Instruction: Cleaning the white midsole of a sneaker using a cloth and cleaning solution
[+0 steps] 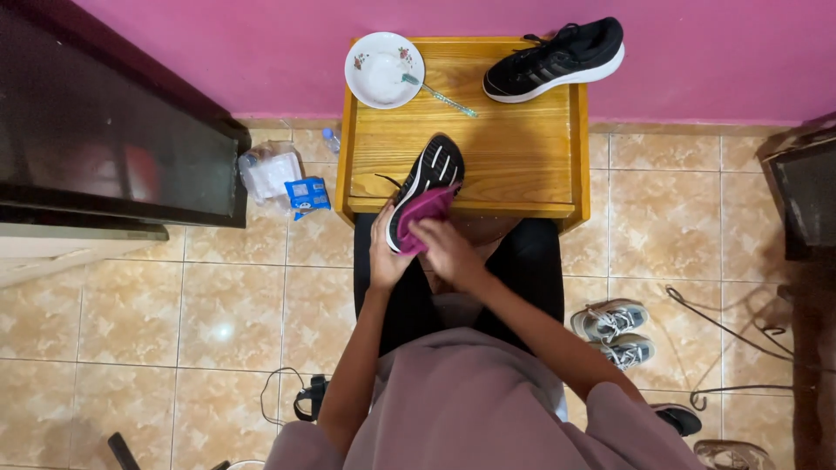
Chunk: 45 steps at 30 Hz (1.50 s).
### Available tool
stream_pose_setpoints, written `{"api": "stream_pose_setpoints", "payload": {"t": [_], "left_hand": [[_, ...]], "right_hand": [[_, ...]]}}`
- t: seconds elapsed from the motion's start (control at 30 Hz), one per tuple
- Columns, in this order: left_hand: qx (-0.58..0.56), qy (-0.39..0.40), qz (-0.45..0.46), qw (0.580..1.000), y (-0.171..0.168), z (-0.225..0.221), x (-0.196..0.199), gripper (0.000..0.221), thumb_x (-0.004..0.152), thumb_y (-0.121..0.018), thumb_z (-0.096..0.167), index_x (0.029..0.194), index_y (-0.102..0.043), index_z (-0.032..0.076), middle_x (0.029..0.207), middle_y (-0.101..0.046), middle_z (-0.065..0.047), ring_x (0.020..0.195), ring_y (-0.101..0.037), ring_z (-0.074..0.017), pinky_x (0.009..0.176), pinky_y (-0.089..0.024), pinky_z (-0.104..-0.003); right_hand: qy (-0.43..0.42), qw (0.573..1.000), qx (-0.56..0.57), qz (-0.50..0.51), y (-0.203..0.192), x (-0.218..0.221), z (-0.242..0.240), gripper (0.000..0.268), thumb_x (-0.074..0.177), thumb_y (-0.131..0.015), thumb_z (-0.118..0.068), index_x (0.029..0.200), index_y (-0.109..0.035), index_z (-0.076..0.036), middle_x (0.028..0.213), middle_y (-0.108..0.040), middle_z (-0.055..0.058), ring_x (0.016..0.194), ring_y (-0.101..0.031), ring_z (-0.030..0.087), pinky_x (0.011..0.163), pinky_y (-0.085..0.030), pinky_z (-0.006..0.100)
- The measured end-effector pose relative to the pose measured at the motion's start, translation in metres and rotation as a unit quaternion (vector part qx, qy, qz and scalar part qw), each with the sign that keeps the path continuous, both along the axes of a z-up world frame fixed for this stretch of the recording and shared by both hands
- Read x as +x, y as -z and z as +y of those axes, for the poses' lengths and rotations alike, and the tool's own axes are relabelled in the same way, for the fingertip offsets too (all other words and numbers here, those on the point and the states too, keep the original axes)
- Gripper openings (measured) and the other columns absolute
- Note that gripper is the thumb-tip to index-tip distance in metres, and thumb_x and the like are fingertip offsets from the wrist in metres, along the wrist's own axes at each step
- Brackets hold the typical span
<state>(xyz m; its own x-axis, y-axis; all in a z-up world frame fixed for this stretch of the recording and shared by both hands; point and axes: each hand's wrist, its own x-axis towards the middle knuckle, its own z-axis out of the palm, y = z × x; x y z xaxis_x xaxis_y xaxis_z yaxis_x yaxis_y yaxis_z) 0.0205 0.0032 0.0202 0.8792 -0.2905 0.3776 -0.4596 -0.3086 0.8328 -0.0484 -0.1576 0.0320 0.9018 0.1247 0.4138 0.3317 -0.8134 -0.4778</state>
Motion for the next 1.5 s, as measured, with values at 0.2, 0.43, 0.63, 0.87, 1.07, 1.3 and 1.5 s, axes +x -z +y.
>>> {"api": "stream_pose_setpoints", "payload": {"t": [0.2,0.43,0.63,0.87,1.07,1.3,1.5], "left_hand": [[-0.007,0.010,-0.027,1.000,-0.004,-0.001,-0.001,0.097,0.062,-0.095,0.017,0.147,-0.051,0.005,0.150,-0.052,-0.018,0.137,-0.051,-0.0380,0.119,-0.037,-0.049],[-0.003,0.008,-0.053,0.999,-0.010,-0.003,-0.005,0.099,0.062,-0.096,0.016,0.148,-0.049,0.005,0.151,-0.051,-0.018,0.136,-0.052,-0.0388,0.118,-0.037,-0.050],[0.028,-0.022,-0.015,0.999,0.046,0.002,-0.002,0.104,0.056,-0.097,0.019,0.147,-0.049,0.003,0.147,-0.052,-0.019,0.135,-0.052,-0.0375,0.115,-0.041,-0.048],[0.022,-0.009,-0.026,0.999,0.000,0.000,-0.007,0.100,0.058,-0.096,0.012,0.146,-0.050,0.002,0.149,-0.052,-0.020,0.136,-0.051,-0.0388,0.117,-0.039,-0.051],[0.008,0.016,-0.036,0.999,-0.012,-0.007,-0.009,0.099,0.057,-0.095,0.005,0.146,-0.050,0.002,0.150,-0.052,-0.019,0.137,-0.050,-0.0399,0.119,-0.036,-0.051],[-0.013,0.004,-0.061,0.998,-0.007,-0.007,-0.006,0.101,0.056,-0.095,0.002,0.146,-0.050,0.002,0.148,-0.053,-0.021,0.135,-0.052,-0.0425,0.117,-0.037,-0.053],[0.016,0.025,-0.028,0.999,0.059,0.008,0.009,0.098,0.063,-0.085,0.001,0.151,-0.044,0.007,0.155,-0.047,-0.016,0.141,-0.046,-0.0374,0.120,-0.034,-0.046]], "right_hand": [[0.070,0.990,0.116,0.048,0.041,0.108,-0.085,0.055,0.094,-0.050,0.001,0.147,-0.056,-0.014,0.123,-0.052,0.010,0.117,-0.054,0.040,0.106,-0.043,0.049],[0.164,0.979,0.107,0.053,-0.002,0.127,-0.062,0.034,0.089,-0.054,-0.006,0.118,-0.071,-0.012,0.117,-0.064,0.011,0.110,-0.060,0.038,0.099,-0.050,0.048],[0.003,0.933,0.345,0.098,-0.060,0.016,0.025,0.050,0.089,-0.042,0.006,0.138,-0.048,0.001,0.126,-0.054,0.015,0.124,-0.054,0.037,0.108,-0.046,0.043],[0.010,0.998,0.062,-0.024,0.040,0.095,-0.036,0.040,0.097,-0.053,-0.012,0.136,-0.064,-0.013,0.132,-0.055,0.010,0.122,-0.054,0.033,0.105,-0.047,0.043],[0.140,0.982,0.114,0.054,0.051,0.174,-0.105,0.035,0.088,-0.060,-0.010,0.121,-0.074,-0.011,0.111,-0.065,0.012,0.110,-0.061,0.036,0.099,-0.049,0.045],[0.224,0.945,0.226,0.069,0.035,0.103,-0.061,0.040,0.086,-0.053,-0.007,0.122,-0.065,0.004,0.119,-0.058,0.028,0.120,-0.056,0.048,0.108,-0.044,0.049],[0.048,0.969,0.191,0.149,-0.052,-0.027,0.052,0.072,0.088,-0.051,0.001,0.157,-0.038,-0.009,0.144,-0.039,0.018,0.131,-0.049,0.047,0.102,-0.051,0.051]]}}
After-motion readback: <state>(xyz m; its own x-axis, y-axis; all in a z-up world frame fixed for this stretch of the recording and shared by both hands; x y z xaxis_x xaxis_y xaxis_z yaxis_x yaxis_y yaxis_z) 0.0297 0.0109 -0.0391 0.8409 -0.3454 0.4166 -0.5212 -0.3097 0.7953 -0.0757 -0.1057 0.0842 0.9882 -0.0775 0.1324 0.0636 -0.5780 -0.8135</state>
